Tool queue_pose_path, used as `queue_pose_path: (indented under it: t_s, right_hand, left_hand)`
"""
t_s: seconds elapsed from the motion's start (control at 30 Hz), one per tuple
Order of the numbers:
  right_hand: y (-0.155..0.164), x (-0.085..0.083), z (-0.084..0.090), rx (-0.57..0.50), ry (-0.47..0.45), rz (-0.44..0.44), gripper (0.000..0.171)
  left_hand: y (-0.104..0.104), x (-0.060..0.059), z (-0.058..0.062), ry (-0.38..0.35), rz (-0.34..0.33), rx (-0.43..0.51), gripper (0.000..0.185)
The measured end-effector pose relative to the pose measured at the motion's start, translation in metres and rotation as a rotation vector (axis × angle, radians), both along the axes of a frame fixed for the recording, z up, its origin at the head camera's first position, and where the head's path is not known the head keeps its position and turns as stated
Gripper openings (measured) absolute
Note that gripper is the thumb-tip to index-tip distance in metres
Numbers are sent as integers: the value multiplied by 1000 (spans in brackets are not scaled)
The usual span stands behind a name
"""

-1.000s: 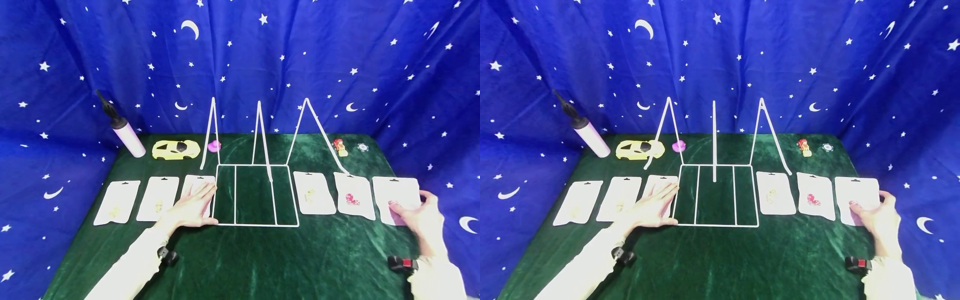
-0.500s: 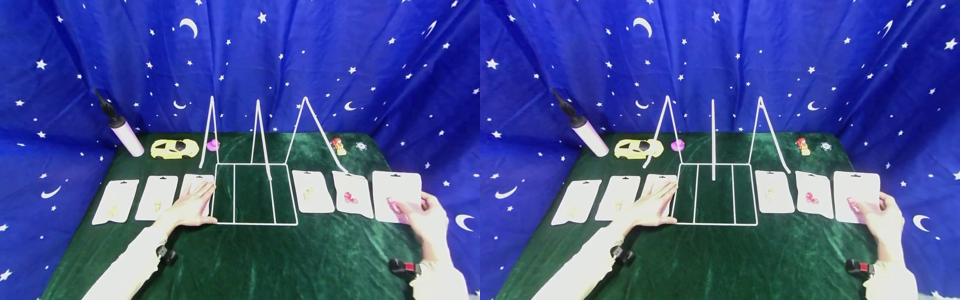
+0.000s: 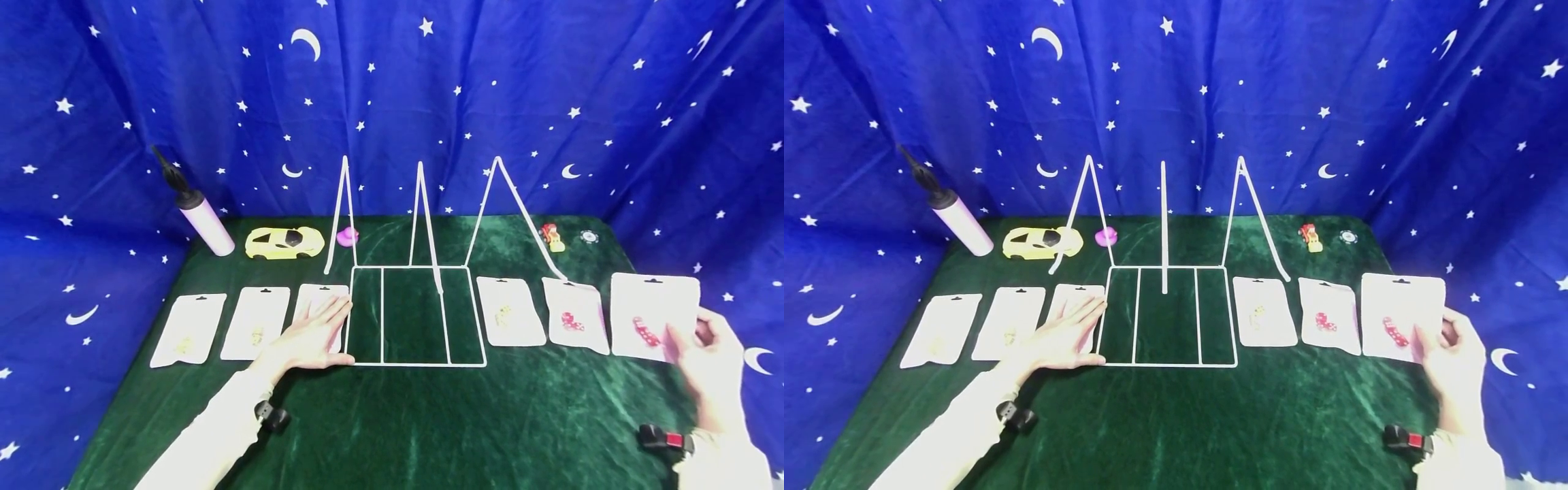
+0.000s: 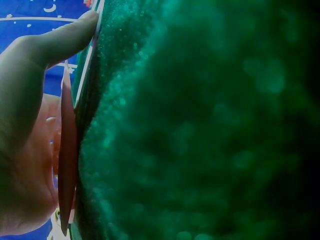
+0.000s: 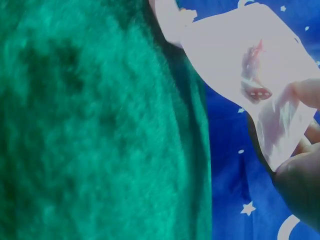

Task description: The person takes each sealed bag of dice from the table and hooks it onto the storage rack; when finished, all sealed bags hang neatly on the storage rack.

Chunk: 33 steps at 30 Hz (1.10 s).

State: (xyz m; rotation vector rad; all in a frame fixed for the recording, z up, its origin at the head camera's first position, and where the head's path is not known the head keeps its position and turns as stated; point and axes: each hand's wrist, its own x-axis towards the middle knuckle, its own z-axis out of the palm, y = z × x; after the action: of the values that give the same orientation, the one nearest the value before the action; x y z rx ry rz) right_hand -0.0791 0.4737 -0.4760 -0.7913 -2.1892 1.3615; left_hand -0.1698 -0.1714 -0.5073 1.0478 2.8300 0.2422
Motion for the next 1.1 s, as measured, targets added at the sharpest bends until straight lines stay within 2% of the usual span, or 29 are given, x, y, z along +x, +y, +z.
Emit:
queue_pose_path:
  t_s: [0.13, 0.27, 0.43, 0.57, 0.73, 0.87, 1.1]
  right_hand:
    - [-8, -1, 6, 43, 9, -5, 33]
    - [-20, -1, 15, 58, 60, -6, 35]
    - [-37, -2, 31, 21, 127, 28, 35]
    - [-51, -3, 40, 50, 199, 71, 36]
    - [-64, -4, 45, 117, 297, 147, 38]
    - [-72, -4, 47, 148, 327, 189, 39]
    - [-87, -5, 52, 138, 345, 223, 40]
  left_hand:
    - [1, 0, 1, -1, -1, 1, 104]
    - [2, 0, 1, -7, -4, 13, 104]
    - [2, 0, 2, -1, -1, 16, 104]
    - [2, 0, 1, 16, 0, 10, 104]
    - [2, 0, -1, 41, -1, 1, 104]
    - [1, 1, -3, 26, 0, -7, 105]
    - [1, 1, -2, 35, 4, -14, 105]
